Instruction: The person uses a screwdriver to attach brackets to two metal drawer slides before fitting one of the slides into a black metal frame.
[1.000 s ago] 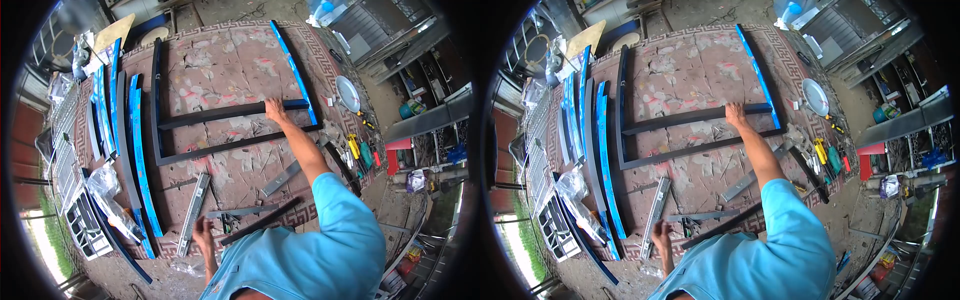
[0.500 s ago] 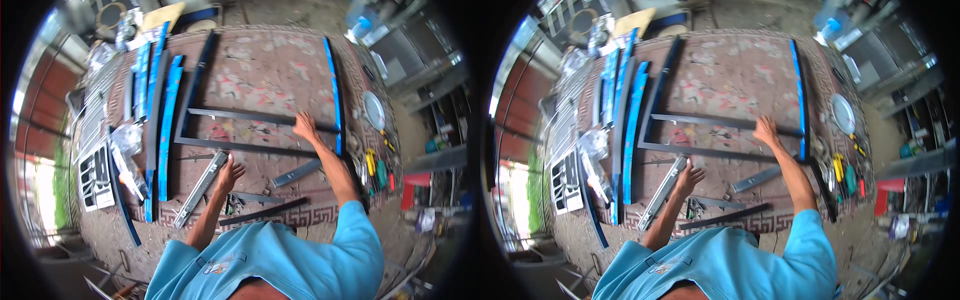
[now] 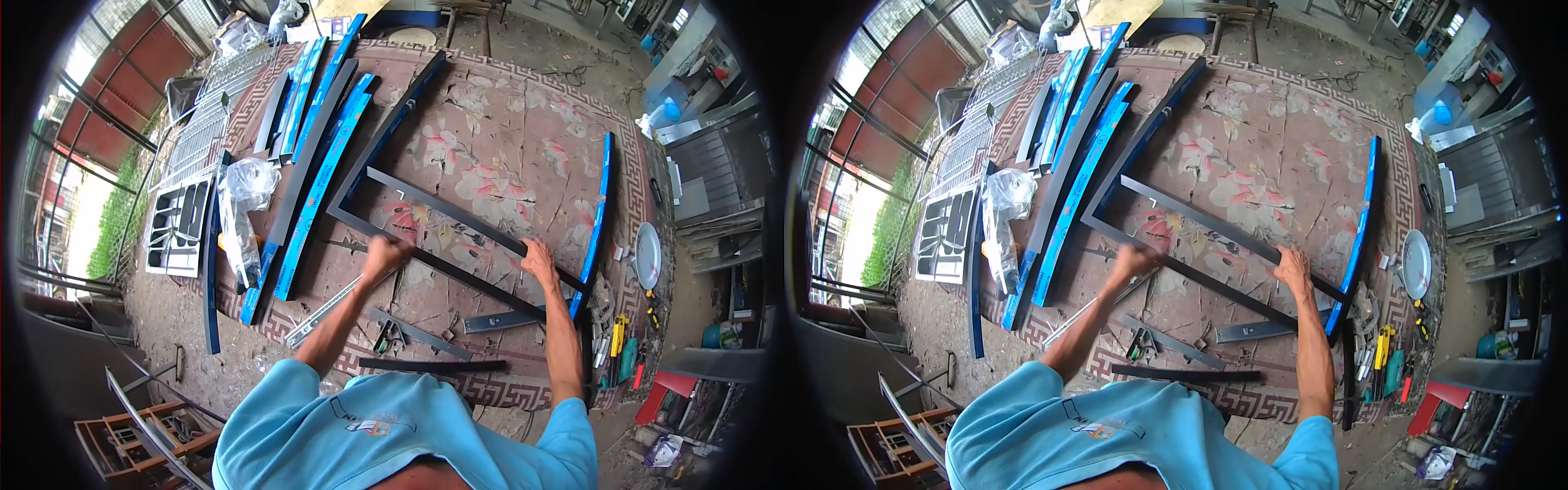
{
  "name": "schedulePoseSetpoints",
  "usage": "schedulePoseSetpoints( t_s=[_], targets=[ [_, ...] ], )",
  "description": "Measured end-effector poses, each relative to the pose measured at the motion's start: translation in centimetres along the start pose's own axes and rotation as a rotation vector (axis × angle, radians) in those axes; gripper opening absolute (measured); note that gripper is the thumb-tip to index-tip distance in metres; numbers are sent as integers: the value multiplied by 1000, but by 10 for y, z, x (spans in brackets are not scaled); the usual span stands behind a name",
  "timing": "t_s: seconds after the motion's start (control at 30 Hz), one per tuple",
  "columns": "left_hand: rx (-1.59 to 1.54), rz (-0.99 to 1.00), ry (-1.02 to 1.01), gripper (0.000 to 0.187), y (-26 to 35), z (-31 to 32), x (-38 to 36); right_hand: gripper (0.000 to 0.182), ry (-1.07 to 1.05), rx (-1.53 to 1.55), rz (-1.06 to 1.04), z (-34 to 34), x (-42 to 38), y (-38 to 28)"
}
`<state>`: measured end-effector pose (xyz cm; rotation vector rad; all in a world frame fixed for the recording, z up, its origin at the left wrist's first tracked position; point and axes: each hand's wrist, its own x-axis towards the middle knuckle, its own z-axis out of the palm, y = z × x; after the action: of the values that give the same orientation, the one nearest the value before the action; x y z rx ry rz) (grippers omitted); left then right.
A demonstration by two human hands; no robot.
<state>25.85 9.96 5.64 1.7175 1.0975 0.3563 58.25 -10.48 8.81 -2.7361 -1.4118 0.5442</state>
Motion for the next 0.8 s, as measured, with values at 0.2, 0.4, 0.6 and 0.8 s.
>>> schedulePoseSetpoints(
  t_s=[0.2,0.4,0.6,0.8],
  targets=[
    [459,176,511,63,23,-111,153,79,105,194,-390,-24,63,-90],
    [602,123,177,84,-2,-102,243,91,-109,404,-381,34,134,-211],
    [582,133,129,49,17,-114,258,62,32,241,-346,19,120,-207],
    [408,425,82,65,140,-152,163,56,225,192,-139,3,140,-187]
  ],
)
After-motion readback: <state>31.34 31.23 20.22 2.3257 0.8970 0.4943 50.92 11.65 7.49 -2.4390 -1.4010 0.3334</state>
